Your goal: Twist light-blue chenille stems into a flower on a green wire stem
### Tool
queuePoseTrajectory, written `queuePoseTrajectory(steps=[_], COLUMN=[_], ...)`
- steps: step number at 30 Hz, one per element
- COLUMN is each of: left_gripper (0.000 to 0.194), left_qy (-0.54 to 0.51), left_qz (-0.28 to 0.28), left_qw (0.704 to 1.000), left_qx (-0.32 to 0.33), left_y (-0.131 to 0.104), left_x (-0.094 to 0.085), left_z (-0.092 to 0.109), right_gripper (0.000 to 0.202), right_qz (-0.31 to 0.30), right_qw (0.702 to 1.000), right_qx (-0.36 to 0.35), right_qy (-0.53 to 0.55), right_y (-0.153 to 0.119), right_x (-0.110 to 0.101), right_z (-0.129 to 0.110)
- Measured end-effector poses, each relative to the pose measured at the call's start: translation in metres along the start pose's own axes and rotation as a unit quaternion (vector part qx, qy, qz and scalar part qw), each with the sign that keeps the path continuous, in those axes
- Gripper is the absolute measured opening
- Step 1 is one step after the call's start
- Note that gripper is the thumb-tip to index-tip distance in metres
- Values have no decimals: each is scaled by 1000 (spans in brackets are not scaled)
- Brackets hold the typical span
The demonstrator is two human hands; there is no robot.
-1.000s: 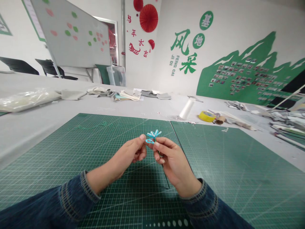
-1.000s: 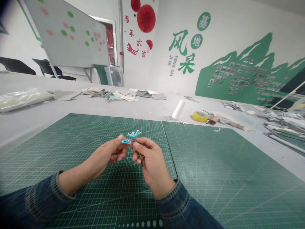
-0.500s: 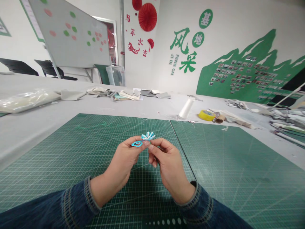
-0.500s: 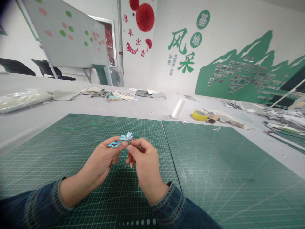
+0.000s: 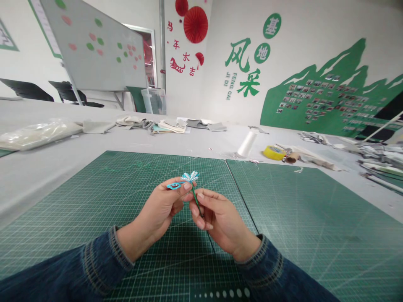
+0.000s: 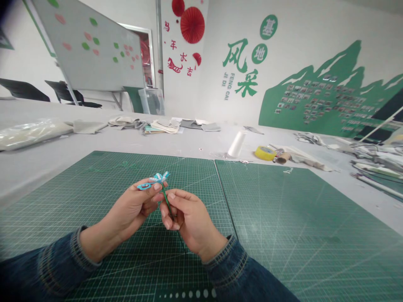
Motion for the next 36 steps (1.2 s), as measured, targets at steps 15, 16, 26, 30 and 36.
queuePoseTrajectory(steps=[15, 16, 26, 30, 36], left_gripper=[24, 24, 27, 29, 26], left_qy=[-6, -9, -26, -9, -13], left_qz=[-50, -52, -84, -77, -60], left_qw=[998, 998, 996, 996, 998], left_qx=[33, 26, -26, -38, -24], left_y=[-2, -3, -4, -3, -3], left_x=[7, 8, 13, 10, 9], left_z=[8, 6, -11, -16, -12], right_gripper=[18, 19, 16, 17, 18], right_qz=[-28, -34, 16, 35, 46], right_qw=[999, 999, 1000, 999, 999], right_qx=[24, 21, -16, -19, -27], right_qy=[-5, -4, 8, 12, 14], right_y=[-3, -3, 0, 1, 0], right_x=[7, 8, -2, -6, -7], right_z=[6, 6, -2, -2, -3])
Point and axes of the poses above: each hand's wrist, its own y-axis towards the middle knuckle, its own x-axis out of the palm, z = x × y, the point moved 9 cm from there along y, towards the middle knuckle, and after that the axes turned 8 degrees about x, right-handed, at the moved point
